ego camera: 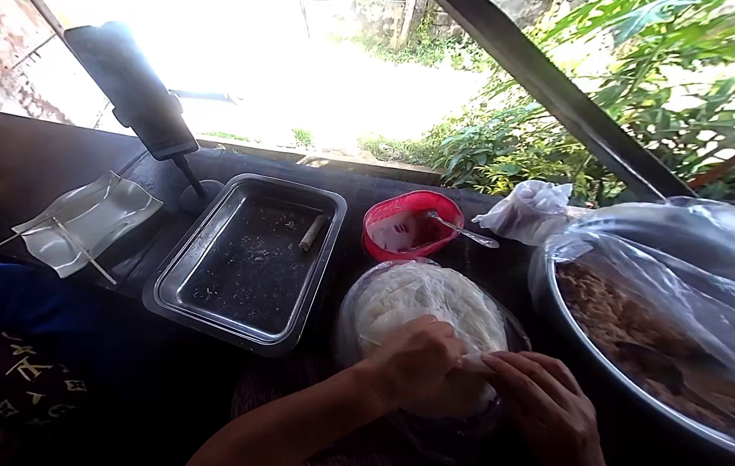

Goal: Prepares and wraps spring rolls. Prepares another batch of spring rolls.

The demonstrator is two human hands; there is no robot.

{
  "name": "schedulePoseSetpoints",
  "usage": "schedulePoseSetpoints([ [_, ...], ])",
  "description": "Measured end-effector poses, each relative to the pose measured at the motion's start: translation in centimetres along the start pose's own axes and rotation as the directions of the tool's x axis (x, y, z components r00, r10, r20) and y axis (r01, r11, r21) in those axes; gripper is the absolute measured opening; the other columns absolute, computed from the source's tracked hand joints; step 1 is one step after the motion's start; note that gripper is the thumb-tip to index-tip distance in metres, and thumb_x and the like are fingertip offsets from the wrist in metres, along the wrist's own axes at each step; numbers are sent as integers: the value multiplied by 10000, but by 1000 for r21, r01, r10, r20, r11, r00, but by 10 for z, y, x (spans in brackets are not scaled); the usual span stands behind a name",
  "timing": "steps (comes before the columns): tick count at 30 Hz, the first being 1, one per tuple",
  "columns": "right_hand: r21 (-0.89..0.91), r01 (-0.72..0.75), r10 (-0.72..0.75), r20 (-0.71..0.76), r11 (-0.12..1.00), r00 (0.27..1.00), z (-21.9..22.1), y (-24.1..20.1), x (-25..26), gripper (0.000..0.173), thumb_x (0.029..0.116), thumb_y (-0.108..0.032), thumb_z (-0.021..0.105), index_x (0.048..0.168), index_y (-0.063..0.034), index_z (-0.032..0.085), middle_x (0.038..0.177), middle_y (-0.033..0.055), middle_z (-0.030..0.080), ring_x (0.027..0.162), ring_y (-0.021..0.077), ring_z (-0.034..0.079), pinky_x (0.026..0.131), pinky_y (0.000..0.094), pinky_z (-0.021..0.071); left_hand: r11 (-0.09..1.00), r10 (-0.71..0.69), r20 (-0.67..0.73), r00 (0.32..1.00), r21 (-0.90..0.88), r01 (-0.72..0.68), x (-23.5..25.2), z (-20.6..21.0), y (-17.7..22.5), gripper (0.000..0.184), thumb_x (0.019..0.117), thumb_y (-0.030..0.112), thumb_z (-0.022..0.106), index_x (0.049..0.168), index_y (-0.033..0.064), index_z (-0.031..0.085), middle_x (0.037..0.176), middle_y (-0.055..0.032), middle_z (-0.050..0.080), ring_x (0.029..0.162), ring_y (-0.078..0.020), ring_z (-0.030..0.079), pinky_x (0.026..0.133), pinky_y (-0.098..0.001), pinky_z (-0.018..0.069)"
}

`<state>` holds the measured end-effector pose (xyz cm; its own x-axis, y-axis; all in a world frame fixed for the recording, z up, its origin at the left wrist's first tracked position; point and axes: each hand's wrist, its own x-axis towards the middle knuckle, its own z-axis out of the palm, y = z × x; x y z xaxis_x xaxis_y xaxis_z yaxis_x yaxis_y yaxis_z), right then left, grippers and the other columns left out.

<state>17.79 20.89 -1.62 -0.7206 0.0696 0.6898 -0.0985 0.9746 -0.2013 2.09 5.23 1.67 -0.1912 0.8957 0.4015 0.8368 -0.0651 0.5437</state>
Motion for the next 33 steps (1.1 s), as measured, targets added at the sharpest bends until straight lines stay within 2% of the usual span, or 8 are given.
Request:
schedulePoseSetpoints([
  [6, -21, 13, -13, -17, 1000, 1000, -2, 3, -13, 208, 1039, -203, 575, 980, -90, 739, 921, 77, 706, 982, 196, 616, 939, 240, 439, 972, 140, -145, 979, 211, -108, -10, 17, 3, 120, 918, 42, 662, 879, 26, 774, 847, -96, 725, 822, -233, 708, 764, -313, 577],
  [11, -69, -43, 40, -41, 997, 998, -2, -3, -18, 173, 1016, -155, 585, 1009, -103, 749, 909, 80, 703, 961, 213, 624, 919, 274, 464, 974, 128, -106, 986, 199, -105, -16, 16, 2, 157, 962, 98, 633, 983, 28, 773, 943, -110, 745, 909, -260, 725, 832, -337, 587],
  [13, -69, -75, 70, -72, 995, 995, -1, -7, -17, 166, 1007, -147, 595, 998, -98, 754, 867, 79, 693, 893, 204, 615, 858, 268, 468, 979, 120, -72, 990, 177, -105, -17, 13, 1, 182, 980, 126, 625, 1056, 56, 774, 956, -112, 733, 923, -271, 714, 843, -348, 582],
  [17, -35, -135, 129, -137, 990, 982, 0, -17, -13, 146, 990, -126, 601, 960, -80, 736, 828, 85, 692, 831, 174, 632, 797, 228, 494, 968, 148, -44, 988, 210, -136, -20, 11, 2, 223, 955, 70, 613, 1094, 104, 785, 957, -132, 722, 927, -305, 711, 838, -388, 587],
  [20, 13, -117, 118, -173, 993, 978, 6, -23, -8, 118, 994, -111, 599, 976, -76, 710, 883, 96, 672, 911, 170, 637, 862, 217, 504, 967, 158, -55, 986, 213, -143, -19, 11, 2, 235, 950, 47, 587, 1062, 91, 789, 980, -131, 730, 943, -297, 713, 849, -385, 582],
  [24, 71, -61, 70, -137, 996, 988, 16, -33, 1, 146, 1019, -97, 571, 1026, -71, 714, 1053, 134, 738, 1109, 211, 687, 1007, 276, 522, 985, 92, -62, 994, 151, -82, -20, 6, 1, 221, 1012, 118, 538, 1076, 2, 713, 1066, -147, 744, 1054, -285, 721, 959, -376, 557],
  [28, 83, -24, 28, -36, 996, 999, 22, -37, 8, 194, 1021, -65, 538, 1037, -82, 731, 1056, 102, 763, 1103, 203, 703, 1019, 307, 513, 993, 11, -63, 998, 115, -4, -24, -12, 5, 174, 974, 83, 573, 1091, -18, 653, 1065, -156, 731, 1001, -274, 725, 897, -333, 570],
  [33, 86, -30, 24, 73, 996, 997, 16, -37, 21, 214, 1028, -93, 486, 1027, -88, 699, 994, 55, 755, 1026, 189, 693, 952, 300, 514, 963, 17, -54, 998, 269, -1, -32, -27, -5, 210, 986, 153, 582, 997, 18, 743, 1039, -124, 748, 1018, -282, 724, 916, -386, 570],
])
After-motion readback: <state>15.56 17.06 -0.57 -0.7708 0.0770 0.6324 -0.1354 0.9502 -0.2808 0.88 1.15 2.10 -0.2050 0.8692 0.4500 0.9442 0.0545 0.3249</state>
